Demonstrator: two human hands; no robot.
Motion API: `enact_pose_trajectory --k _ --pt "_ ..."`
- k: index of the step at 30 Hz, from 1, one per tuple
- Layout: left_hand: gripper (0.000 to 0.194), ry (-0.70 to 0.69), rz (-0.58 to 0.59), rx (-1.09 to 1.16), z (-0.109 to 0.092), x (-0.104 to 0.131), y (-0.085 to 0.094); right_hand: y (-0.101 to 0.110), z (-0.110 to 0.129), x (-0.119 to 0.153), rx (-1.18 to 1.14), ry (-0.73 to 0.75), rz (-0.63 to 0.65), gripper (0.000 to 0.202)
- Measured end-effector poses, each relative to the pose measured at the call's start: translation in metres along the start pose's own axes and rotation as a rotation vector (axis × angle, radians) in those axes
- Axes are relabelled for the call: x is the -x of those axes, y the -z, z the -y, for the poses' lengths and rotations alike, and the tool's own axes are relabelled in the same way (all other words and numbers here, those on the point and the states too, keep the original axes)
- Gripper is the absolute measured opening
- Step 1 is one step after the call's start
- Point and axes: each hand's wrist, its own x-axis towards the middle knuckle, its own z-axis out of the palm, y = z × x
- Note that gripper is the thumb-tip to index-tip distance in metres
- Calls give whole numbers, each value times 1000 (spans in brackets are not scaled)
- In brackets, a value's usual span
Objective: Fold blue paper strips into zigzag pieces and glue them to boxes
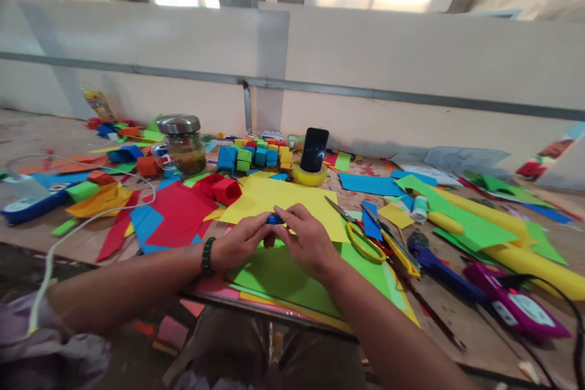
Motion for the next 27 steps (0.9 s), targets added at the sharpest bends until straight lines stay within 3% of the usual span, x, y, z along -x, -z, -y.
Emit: enact_pose_trajectory --k 5,10,14,19,27 --pt "33 -18 -80 22 -2 5 -3 0 -1 -1 -136 -37 -73 27" --pt "38 6 -109 121 0 6 -10 1 -1 -2 -187 62 -134 19" --pt "44 51 -20 283 2 1 -11 1 -9 -4 -240 12 -150 17" --pt "55 113 147 467 7 -9 1 1 -19 -8 -270 -52 -90 25" --pt "52 147 115 506 16 -14 5 -3 -22 -4 -147 30 11 30"
